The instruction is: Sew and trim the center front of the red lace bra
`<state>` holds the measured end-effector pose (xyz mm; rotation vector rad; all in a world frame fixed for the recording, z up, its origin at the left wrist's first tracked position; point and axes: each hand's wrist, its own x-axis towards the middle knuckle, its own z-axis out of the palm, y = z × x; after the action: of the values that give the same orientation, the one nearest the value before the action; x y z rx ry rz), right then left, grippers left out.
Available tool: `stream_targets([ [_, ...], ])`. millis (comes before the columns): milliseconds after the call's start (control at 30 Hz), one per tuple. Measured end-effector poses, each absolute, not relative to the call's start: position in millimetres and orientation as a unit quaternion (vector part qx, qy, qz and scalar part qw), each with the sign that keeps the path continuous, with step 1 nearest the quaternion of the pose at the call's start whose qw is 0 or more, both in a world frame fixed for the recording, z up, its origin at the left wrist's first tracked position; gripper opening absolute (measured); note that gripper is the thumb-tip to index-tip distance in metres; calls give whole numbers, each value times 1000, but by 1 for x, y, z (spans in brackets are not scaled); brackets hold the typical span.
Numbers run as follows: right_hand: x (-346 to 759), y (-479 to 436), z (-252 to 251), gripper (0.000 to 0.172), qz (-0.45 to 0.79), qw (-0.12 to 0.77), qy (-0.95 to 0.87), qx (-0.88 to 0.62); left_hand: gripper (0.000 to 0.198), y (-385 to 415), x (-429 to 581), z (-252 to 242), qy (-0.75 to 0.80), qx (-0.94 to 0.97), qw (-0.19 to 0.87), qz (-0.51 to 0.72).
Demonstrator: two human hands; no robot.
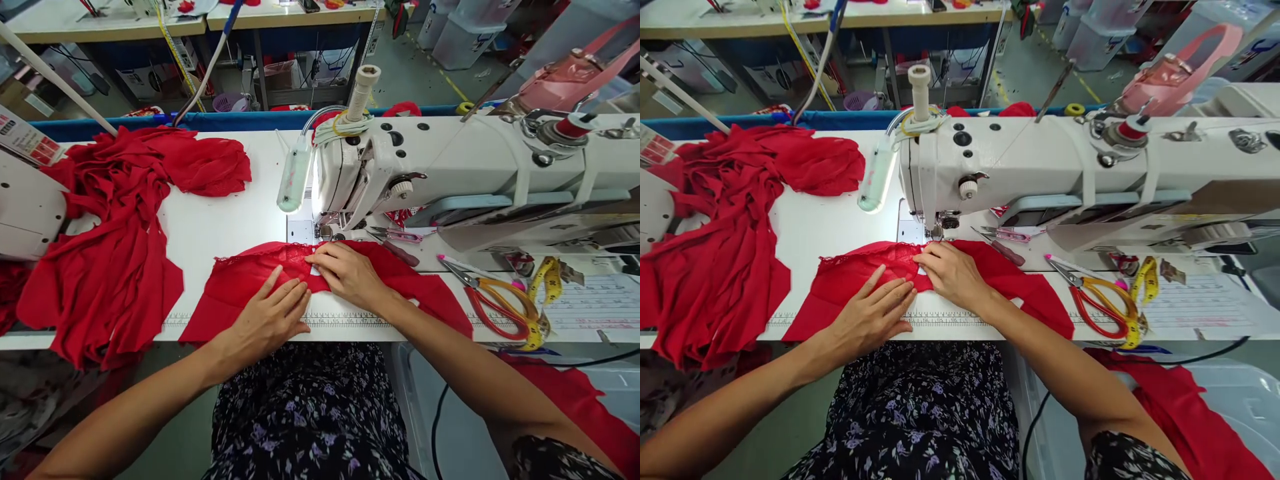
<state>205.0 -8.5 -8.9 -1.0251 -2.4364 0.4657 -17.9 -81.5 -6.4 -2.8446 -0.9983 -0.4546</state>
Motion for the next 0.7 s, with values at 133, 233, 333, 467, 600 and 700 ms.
stream_targets([
  [133, 206, -1, -1, 26, 222, 203, -880, -366, 46, -94, -11, -11, -363, -916, 19, -171],
  [233, 206, 3, -1, 25, 225, 190, -884, -364, 43, -95, -12, -11, -370, -911, 2, -180],
  [333, 206, 3, -5, 25, 195, 201, -887, -366, 41, -93, -13, -10, -369, -911, -2, -186],
  [467, 203, 1, -5, 23, 187, 216, -882, -375, 39, -89, -7, -7, -382, -905, -2, -186],
  [600, 201, 1, -3, 21, 198, 216, -873, -390, 51, -89, 0, -9, -388, -906, 16, -170],
  [700, 199, 3, -9, 22, 199, 222, -868, -396, 53, -93, 2, -12, -388, -906, 21, -168],
])
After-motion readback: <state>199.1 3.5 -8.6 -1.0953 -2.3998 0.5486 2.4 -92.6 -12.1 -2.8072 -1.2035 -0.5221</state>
